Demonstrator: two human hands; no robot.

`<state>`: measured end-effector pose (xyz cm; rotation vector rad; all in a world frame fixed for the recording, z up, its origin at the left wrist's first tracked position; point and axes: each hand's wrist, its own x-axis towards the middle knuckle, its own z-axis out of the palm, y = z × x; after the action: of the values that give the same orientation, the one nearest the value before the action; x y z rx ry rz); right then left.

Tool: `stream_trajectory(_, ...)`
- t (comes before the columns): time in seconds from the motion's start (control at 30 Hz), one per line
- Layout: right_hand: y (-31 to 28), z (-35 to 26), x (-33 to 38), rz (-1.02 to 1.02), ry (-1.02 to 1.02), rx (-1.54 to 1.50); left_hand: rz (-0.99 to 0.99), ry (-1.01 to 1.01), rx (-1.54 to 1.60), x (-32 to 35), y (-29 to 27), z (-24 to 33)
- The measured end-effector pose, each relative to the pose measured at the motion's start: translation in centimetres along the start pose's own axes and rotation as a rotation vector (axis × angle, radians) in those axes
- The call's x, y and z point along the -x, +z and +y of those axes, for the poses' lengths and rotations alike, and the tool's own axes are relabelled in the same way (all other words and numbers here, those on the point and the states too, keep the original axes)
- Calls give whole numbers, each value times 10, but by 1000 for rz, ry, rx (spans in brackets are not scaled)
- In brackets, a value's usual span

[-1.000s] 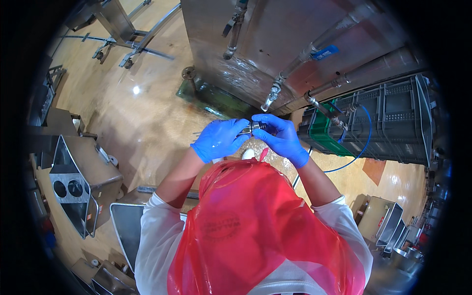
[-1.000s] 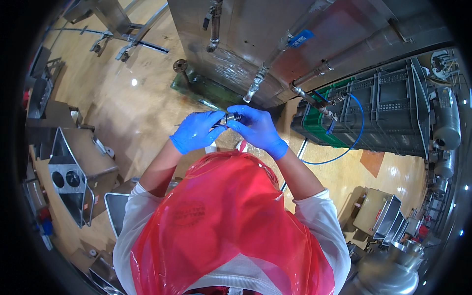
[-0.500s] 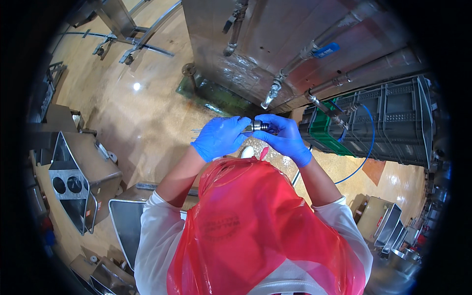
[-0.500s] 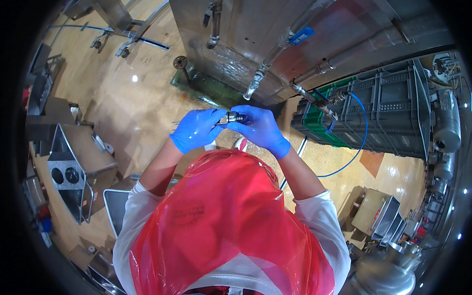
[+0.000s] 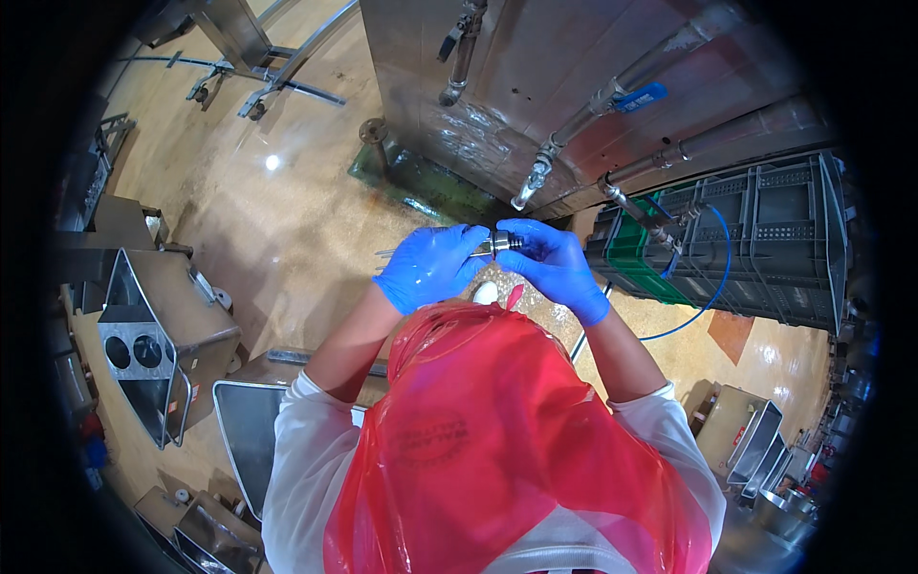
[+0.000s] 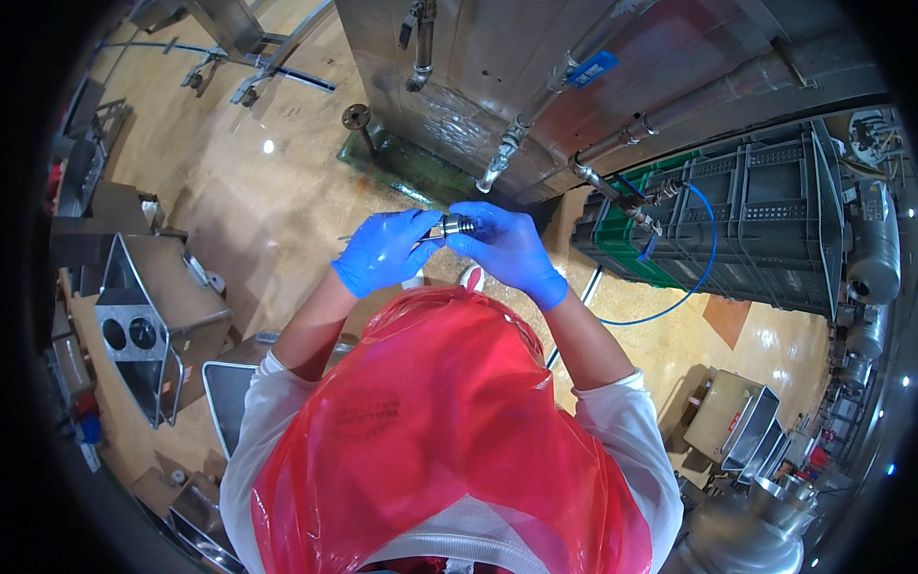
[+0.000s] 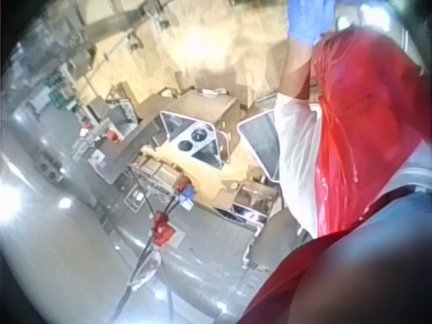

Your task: The person walks to a stainless steel machine and inserts a bundle of long metal rods into a vertical rack. They then pick up individual rods and place them into specific slots within the machine's mechanism, repeating this action for several rods.

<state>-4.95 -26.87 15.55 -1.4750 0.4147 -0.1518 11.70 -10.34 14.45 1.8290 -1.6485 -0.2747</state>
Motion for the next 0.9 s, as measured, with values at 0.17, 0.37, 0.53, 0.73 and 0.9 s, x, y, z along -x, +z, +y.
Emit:
stream_trajectory(0.17,1,-19,3,-16,-88,246,-34,0,-22,0,1,-2)
stream_trajectory(0.37,-1,-17,8,-26,-184,379,-38,11,-2,1,1,-4)
stream_trajectory(0.53,-3,-21,8,-29,-144,472,-75,-6,5,2,3,-6)
stream_trajectory(0.73,-5,-11,7,18,-297,513,-99,-6,25,-1,-1,-1)
stream_trajectory(0.9,0,-18,10,62,-341,590,-104,-29,48,2,-3,1)
